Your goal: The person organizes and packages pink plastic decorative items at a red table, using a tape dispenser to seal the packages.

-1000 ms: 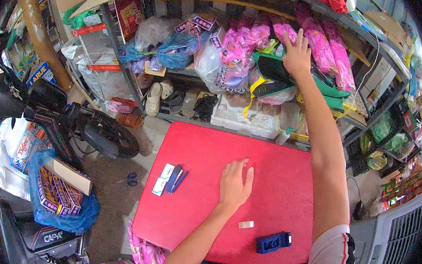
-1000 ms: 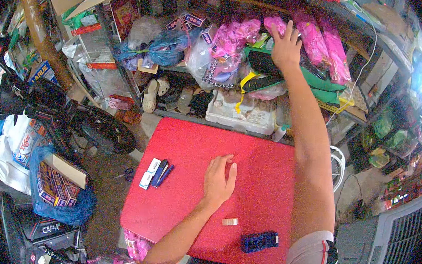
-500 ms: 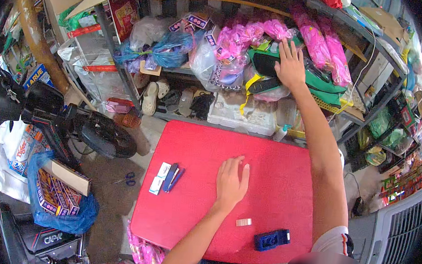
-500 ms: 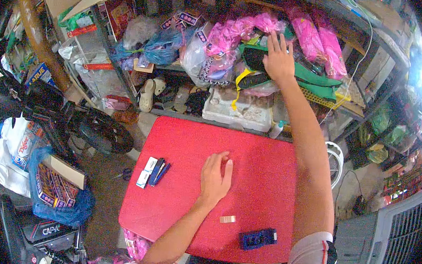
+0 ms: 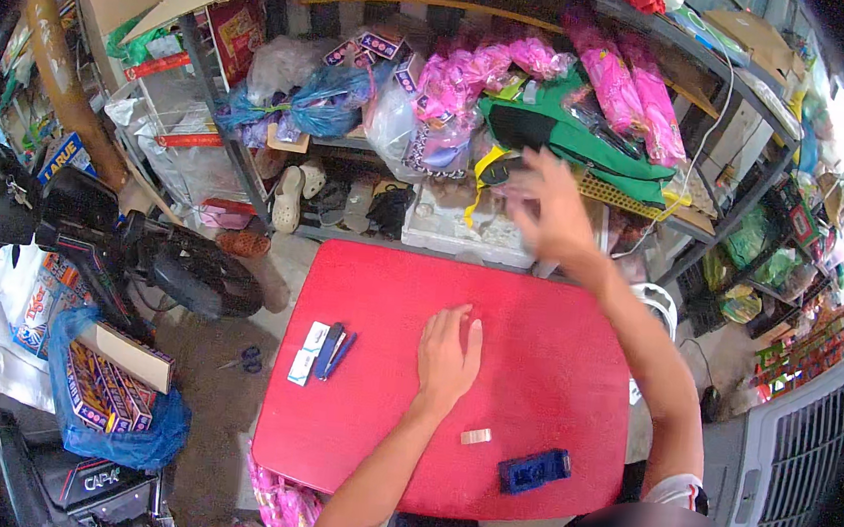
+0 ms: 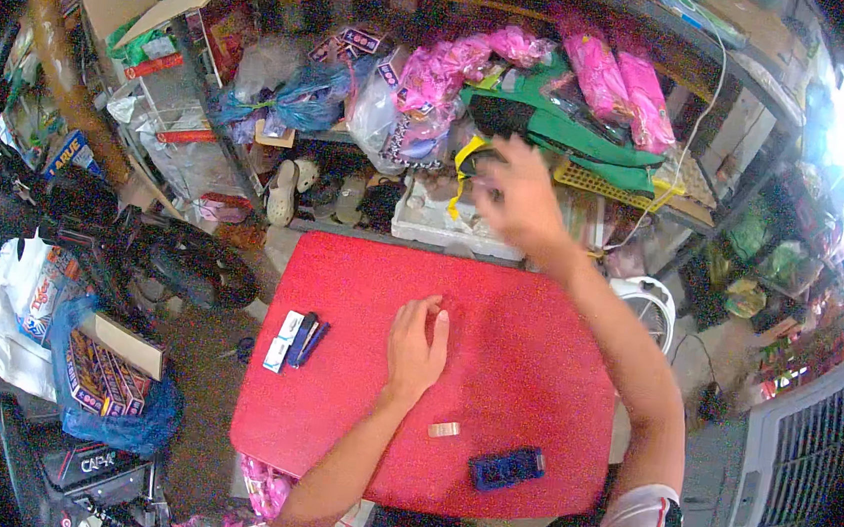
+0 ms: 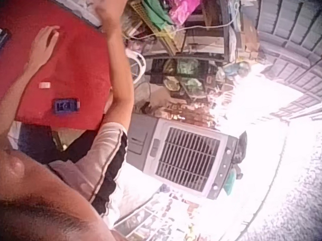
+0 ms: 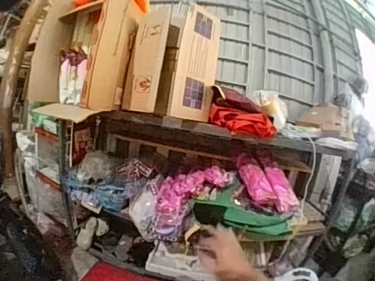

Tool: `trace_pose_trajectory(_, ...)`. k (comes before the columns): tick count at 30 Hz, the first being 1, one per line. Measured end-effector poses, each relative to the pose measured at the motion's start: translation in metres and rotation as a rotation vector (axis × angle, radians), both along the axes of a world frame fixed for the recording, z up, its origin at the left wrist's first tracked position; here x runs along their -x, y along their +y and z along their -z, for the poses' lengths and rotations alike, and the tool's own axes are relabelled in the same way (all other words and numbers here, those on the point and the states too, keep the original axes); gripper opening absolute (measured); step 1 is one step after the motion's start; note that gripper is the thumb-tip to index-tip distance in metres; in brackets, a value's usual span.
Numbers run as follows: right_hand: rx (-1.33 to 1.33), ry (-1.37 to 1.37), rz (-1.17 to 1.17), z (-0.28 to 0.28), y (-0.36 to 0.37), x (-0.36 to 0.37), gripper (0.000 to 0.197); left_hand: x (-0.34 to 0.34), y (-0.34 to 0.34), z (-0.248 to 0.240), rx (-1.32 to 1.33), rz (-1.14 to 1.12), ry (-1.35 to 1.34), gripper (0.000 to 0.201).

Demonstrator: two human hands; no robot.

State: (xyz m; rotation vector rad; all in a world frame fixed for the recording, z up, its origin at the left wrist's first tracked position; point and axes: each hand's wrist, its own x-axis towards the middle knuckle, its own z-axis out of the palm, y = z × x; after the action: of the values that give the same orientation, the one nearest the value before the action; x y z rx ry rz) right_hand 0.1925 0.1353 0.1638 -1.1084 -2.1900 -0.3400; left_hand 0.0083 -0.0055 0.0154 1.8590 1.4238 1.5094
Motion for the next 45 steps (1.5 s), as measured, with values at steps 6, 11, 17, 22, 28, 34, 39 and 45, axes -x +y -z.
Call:
trace_pose_trajectory(6,0.418,0.006,-0.033,0.025,-0.211,-0.036,0.034,0.000,-0.004,-0.002,-0.002,-0.029,0.023,0.027)
trace_pose_trajectory(11,0.542,0.277,0.173,0.072,-0.280,-0.089,0.031,-0.009,-0.001,0.007,0.005,-0.018,-0.019,0.025)
trace_pose_trajectory(17,0.446,0.361,0.182,0.081,-0.289,-0.091,0.026,0.016,-0.010,-0.010,-0.095,-0.050,-0.189,0.024)
trace_pose_trajectory(22,0.449,0.364,0.223,0.082,-0.298,-0.105,0.023,0.071,-0.091,-0.093,-0.148,-0.156,-0.415,0.036)
trace_pose_trajectory(28,0.461,0.318,0.211,0.058,-0.317,-0.119,0.025,0.220,-0.272,-0.043,-0.086,-0.673,-0.450,0.037)
trace_pose_trajectory(34,0.466,0.370,0.221,0.066,-0.318,-0.116,0.026,0.263,-0.459,0.216,0.938,-0.739,0.062,0.059)
trace_pose_trajectory(39,0.465,0.383,0.237,0.072,-0.314,-0.115,0.025,0.260,-0.489,0.326,0.936,-0.731,0.434,0.091)
trace_pose_trajectory(45,0.451,0.323,0.276,0.075,-0.311,-0.122,0.026,0.243,-0.450,0.332,1.365,-0.821,0.766,0.099)
